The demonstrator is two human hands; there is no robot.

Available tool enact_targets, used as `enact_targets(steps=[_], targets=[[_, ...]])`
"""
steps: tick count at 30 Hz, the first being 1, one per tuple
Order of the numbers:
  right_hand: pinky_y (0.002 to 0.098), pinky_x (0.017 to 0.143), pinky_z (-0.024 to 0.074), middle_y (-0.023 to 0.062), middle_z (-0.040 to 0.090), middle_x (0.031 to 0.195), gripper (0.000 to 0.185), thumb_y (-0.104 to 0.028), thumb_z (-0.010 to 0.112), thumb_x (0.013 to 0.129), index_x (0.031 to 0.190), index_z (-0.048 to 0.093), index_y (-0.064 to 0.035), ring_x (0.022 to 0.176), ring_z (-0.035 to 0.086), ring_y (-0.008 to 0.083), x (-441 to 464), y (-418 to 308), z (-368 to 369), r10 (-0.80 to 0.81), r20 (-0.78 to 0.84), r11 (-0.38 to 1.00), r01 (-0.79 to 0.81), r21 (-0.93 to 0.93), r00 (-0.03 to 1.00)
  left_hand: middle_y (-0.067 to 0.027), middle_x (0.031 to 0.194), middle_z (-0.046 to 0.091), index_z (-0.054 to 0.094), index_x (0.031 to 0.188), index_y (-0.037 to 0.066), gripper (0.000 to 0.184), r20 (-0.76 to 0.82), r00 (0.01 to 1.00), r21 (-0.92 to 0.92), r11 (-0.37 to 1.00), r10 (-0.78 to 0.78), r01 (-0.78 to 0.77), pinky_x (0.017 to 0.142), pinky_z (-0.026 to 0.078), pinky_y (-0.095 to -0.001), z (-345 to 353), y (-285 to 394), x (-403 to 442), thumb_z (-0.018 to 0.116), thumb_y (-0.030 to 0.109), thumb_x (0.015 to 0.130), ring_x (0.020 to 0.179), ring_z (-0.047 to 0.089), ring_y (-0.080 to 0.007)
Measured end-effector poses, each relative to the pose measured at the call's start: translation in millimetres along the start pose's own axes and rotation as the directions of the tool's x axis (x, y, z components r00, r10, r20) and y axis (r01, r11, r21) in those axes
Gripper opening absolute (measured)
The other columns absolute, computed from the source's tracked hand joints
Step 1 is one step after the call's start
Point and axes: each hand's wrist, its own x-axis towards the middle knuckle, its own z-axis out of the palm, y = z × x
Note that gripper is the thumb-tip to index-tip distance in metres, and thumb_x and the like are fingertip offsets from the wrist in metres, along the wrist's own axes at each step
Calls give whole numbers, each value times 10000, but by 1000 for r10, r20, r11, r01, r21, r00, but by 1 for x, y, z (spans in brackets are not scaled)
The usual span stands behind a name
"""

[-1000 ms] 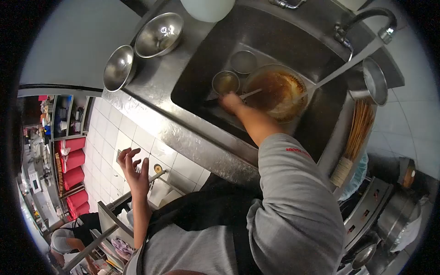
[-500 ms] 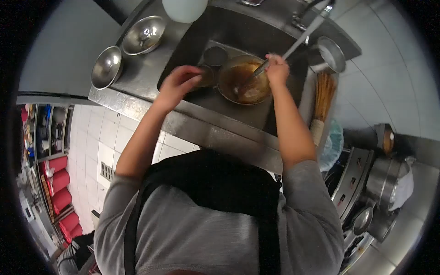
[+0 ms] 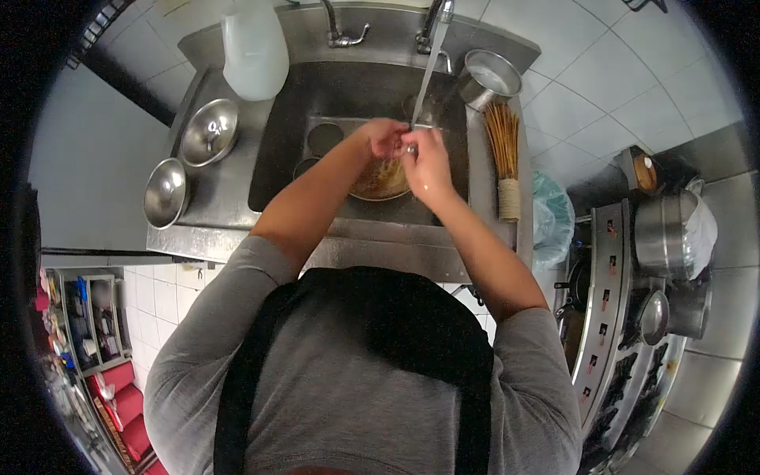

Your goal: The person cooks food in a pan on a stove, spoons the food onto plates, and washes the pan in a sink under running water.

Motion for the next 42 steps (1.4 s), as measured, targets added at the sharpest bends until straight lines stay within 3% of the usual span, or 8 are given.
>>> enact_targets(steps=[11, 15, 19, 23, 29, 33, 35, 42], targets=[[280, 671, 474, 78, 611, 846, 199, -128, 457, 869, 989, 576, -23, 739, 590, 161, 92, 88, 11, 366, 171, 906, -308, -291, 915, -29, 680, 591, 561, 1060, 92, 227, -327, 945, 778, 570, 6, 266, 435, 440, -252, 3, -12, -60, 523, 192, 859, 558, 572, -108], [320, 703, 496, 94, 635, 889, 233, -152, 447, 860, 976, 602, -23, 776, 601, 188, 146, 69, -8, 561, 585, 720, -694, 5, 586, -52, 675, 575, 533, 1136, 78, 282, -298, 954, 788, 573, 34, 225, 417, 394, -268, 0, -8, -67, 507, 165, 870, 551, 552, -114], [422, 856, 451, 155, 583, 1116, 441, -364, 425, 878, 1152, 554, -44, 1030, 564, 285, 150, 60, -2, 513, 464, 708, -51, -704, 723, -66, 709, 568, 536, 1114, 55, 275, -238, 963, 874, 460, 128, 156, 467, 412, -300, 6, 7, -60, 505, 183, 873, 549, 527, -145], [467, 1061, 181, 129, 268, 1421, 549, -430, 357, 892, 1317, 386, -84, 1280, 302, 296, 93, 85, 44, 274, -46, 687, -229, -690, 961, -67, 699, 554, 535, 1064, 28, 253, -153, 907, 940, 341, 393, 11, 491, 411, -306, 41, 11, -94, 492, 199, 883, 535, 501, -157], [343, 705, 446, 91, 610, 877, 383, -385, 546, 870, 1071, 593, -62, 798, 552, 178, 138, 191, 69, 682, 352, 547, -767, 335, 641, -56, 730, 542, 529, 1028, 26, 224, -357, 864, 902, 373, 356, 219, 544, 432, -303, 40, 1, -162, 440, 203, 924, 607, 506, -142], [366, 642, 458, 81, 607, 749, 266, -306, 562, 858, 872, 616, -45, 708, 572, 209, 169, 151, 21, 522, 424, 808, -588, 32, 740, -45, 760, 551, 523, 1078, 38, 226, -244, 856, 900, 434, 457, 25, 644, 455, -310, -5, -15, -113, 430, 187, 936, 683, 524, -156], [405, 679, 468, 148, 631, 839, 159, -190, 554, 808, 820, 610, -41, 783, 597, 300, 201, 169, -17, -183, 428, 722, 416, -553, 885, -36, 761, 552, 524, 1063, 33, 222, -27, 741, 951, 246, 671, -189, 685, 459, -313, -22, -25, -80, 419, 188, 944, 711, 527, -161], [420, 874, 434, 199, 589, 1047, 323, -121, 504, 764, 1070, 586, -57, 984, 560, 350, 238, 257, -111, 237, 532, 657, 269, -704, 813, -167, 781, 576, 573, 955, 91, 207, -143, 717, 982, 7, 682, 189, 668, 444, -390, 23, -30, -156, 532, 275, 872, 755, 577, -338]])
